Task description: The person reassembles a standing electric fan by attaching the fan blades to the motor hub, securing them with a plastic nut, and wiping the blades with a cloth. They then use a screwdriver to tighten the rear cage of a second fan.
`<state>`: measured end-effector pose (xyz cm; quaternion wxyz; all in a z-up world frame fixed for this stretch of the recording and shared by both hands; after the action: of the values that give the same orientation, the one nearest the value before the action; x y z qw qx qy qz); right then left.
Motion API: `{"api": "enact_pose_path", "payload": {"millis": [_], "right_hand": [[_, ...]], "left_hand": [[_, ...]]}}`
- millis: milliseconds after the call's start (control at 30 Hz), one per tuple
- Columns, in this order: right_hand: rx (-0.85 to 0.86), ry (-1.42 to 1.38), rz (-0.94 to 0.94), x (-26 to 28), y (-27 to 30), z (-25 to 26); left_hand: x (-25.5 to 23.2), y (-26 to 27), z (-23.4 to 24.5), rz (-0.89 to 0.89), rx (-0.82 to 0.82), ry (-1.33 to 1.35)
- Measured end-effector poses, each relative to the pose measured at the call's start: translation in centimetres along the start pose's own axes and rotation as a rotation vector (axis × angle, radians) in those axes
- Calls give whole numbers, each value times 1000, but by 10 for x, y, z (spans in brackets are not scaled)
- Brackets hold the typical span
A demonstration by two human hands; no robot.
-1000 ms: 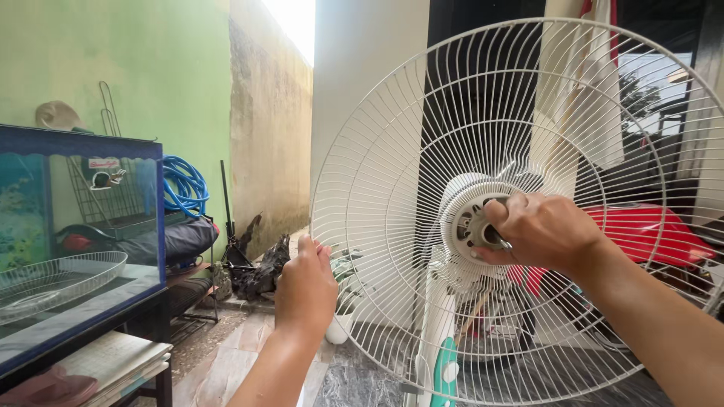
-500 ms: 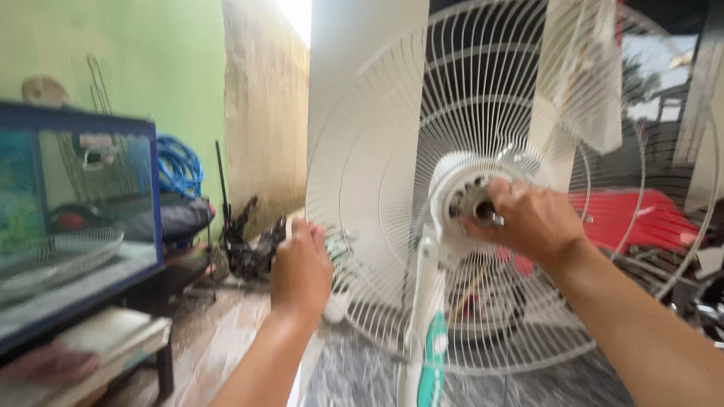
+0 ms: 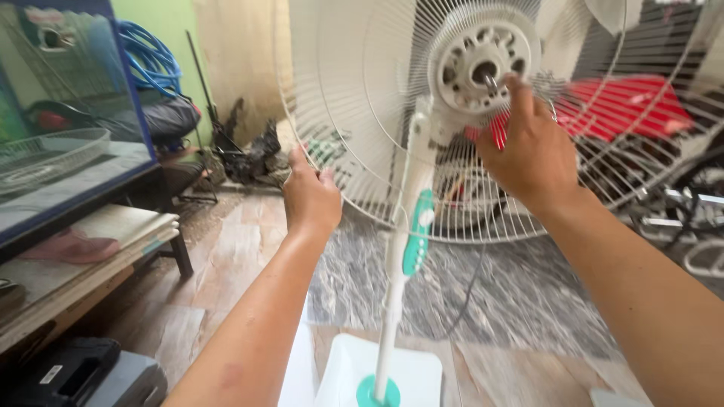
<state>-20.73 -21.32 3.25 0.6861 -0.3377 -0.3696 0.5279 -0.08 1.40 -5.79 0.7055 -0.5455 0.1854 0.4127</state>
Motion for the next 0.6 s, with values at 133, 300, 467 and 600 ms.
{"api": "enact_pose_path", "payload": {"millis": [133,300,467,600], "right_hand": [[99,-35,-31,-6,29,5],[394,95,-177,-13,47,10],[561,4,-233,-2,81,35],[674,55,-267,9,104,57]], "left_hand": [[-14,28,2,-95,-105,-39],[-44,62,16,58,147,-118],[-90,98,41,-148,277,-404],[-129,134,28,-358,430,-432]]}}
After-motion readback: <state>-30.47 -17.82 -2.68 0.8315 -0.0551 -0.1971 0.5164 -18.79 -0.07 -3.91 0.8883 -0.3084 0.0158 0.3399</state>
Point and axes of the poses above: each hand's wrist, its own y-axis away from the middle knuckle, its own z-axis out of the back of the hand, x = y × z, the point moved 4 cm from there along -y, towards the middle knuckle, and after that the axes turned 7 degrees about -y, right-handed, at the moved point
